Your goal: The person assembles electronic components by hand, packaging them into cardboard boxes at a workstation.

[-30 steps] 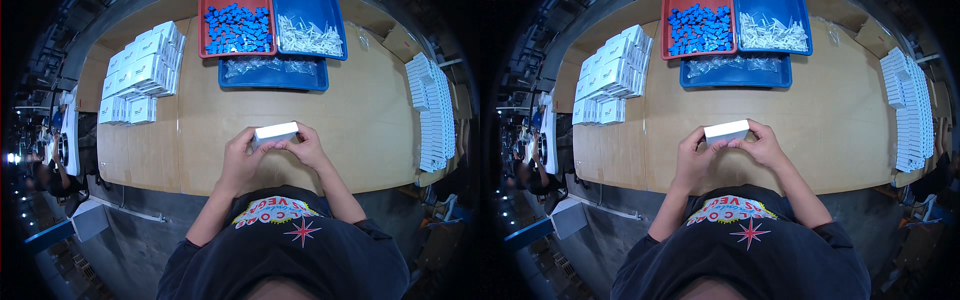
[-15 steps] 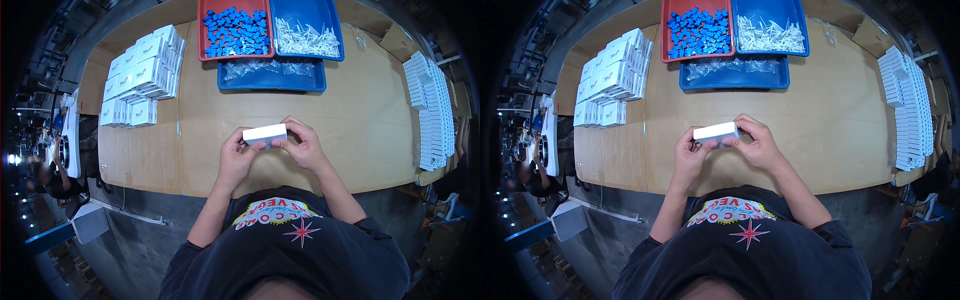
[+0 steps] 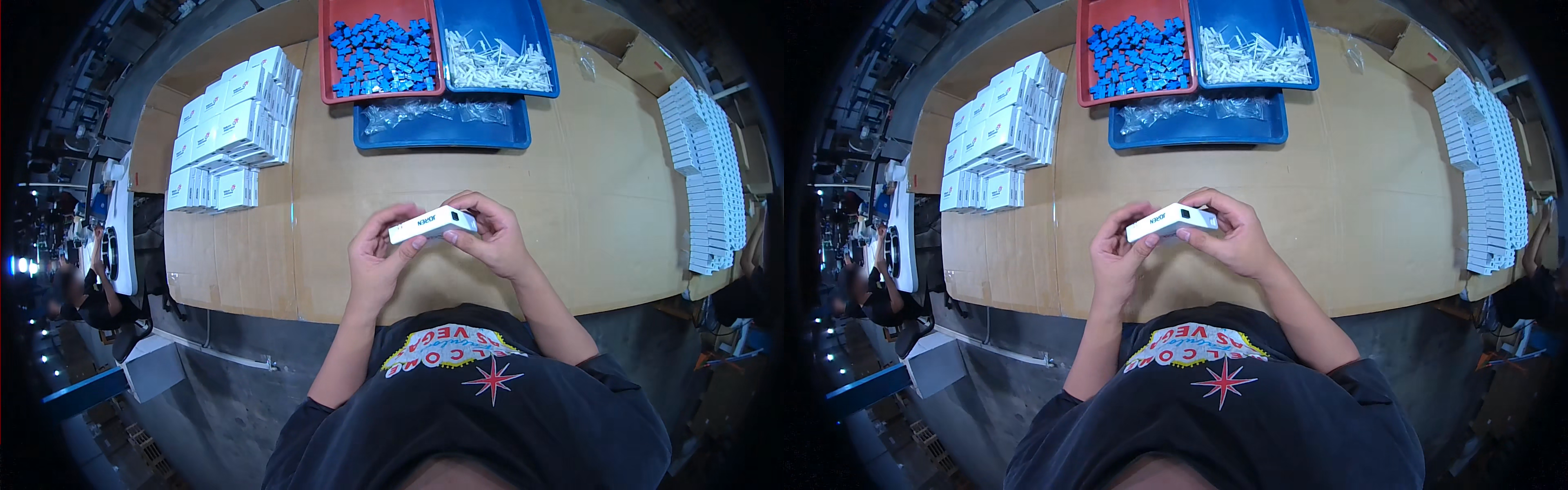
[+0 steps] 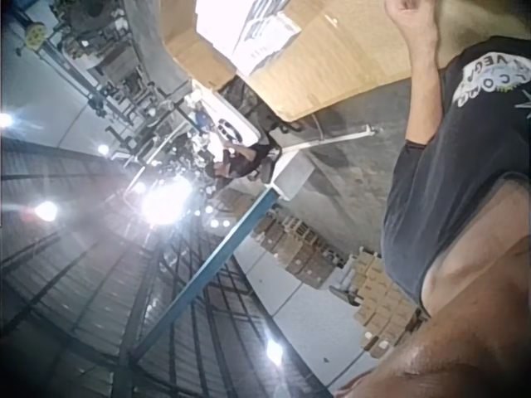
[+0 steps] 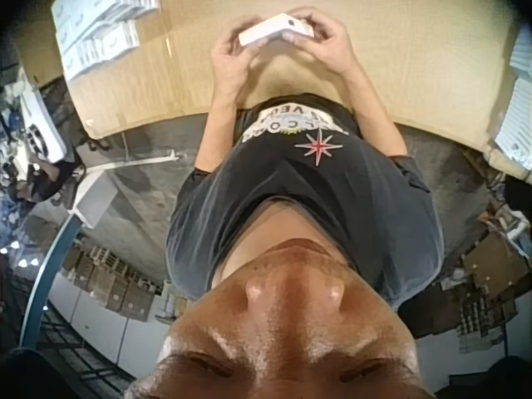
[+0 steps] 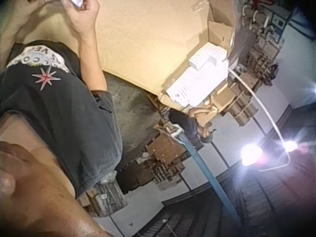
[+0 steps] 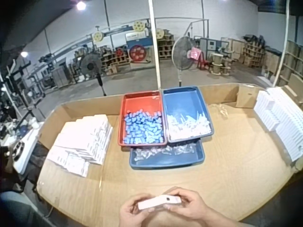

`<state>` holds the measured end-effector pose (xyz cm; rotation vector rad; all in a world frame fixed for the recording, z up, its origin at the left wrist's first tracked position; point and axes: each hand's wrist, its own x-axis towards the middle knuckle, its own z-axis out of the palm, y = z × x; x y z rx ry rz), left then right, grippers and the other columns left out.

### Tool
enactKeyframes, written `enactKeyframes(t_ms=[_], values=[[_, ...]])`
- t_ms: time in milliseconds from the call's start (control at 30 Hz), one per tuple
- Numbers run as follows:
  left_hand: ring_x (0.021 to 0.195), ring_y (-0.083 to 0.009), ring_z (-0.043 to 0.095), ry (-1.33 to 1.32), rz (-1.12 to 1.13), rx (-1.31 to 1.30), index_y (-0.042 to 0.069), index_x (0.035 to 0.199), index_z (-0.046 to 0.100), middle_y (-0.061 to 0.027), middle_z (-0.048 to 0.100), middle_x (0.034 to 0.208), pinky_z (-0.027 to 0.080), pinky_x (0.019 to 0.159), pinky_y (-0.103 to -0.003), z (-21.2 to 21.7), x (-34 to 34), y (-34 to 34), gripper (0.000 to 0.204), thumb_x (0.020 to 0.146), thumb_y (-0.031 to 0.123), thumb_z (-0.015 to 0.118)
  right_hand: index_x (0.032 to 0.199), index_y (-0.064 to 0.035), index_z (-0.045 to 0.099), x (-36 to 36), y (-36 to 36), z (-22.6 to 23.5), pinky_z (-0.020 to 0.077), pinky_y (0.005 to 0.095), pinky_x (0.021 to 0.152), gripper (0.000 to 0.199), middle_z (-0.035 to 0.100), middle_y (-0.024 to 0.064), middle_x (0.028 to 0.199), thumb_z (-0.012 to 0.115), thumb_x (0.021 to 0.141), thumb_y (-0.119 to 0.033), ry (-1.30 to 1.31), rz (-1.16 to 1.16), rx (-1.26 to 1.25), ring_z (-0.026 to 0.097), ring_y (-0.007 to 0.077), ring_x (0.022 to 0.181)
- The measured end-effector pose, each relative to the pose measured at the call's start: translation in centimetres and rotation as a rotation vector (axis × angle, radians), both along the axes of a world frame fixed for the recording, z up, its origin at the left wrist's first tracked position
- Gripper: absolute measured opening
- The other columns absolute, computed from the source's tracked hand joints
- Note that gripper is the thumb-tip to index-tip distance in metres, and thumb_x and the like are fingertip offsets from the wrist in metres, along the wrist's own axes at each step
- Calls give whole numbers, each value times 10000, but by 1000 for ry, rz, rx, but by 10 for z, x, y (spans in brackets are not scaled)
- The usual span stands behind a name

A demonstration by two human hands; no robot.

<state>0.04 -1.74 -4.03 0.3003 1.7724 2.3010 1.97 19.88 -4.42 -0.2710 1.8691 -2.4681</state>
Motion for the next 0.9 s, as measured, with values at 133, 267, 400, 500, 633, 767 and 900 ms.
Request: enactKeyframes(t_ms=[133,267,400,500,633,767,900], values=[[1140,-159,646,-10,6,-25,-45,1263,664,-115,681,1232,549,932,-278,13,2,2,385,908,12,800,1199,29,648,5,-1,5,520,302,934,314,667,69,1131,788,927,-43,-101,-28,-71,641,143,1079],[1077,-146,668,42,-50,-243,-46,1190,709,-92,709,1158,542,903,-277,23,2,7,326,897,46,819,1163,27,670,6,5,9,523,283,915,260,672,53,1076,780,942,-54,0,-47,148,649,133,1053],[1041,-135,674,-133,-30,-147,-43,1211,701,-89,729,1126,536,899,-275,20,4,10,332,929,97,806,1246,39,631,8,2,9,536,261,898,348,673,76,1123,772,932,-10,-35,-28,219,650,128,1052],[1023,-124,678,-249,0,-70,-50,1240,673,-88,728,1121,536,899,-265,17,0,13,328,966,100,772,1256,44,637,2,-9,11,557,270,882,361,703,100,1155,780,936,-41,-204,-90,-23,676,134,1039],[1018,-113,682,-303,117,24,-61,1260,646,-89,731,1126,536,909,-267,6,0,18,308,1009,103,717,1233,27,657,-1,0,-3,580,289,866,311,739,115,1145,762,968,-97,-375,-75,-77,710,137,995],[1052,-127,691,-476,1,-46,-55,1269,641,-107,728,1155,544,931,-277,-7,-5,11,310,1044,156,671,1185,19,665,0,1,-8,584,280,858,231,750,95,1017,705,1020,-138,-454,-78,-94,720,128,925],[1095,-190,717,-811,-158,392,-30,1355,580,-136,722,1219,581,958,-310,-20,-6,10,383,1091,247,577,1152,17,671,0,0,-9,598,282,802,265,734,84,943,602,1087,-230,-502,-105,-184,715,126,855]])
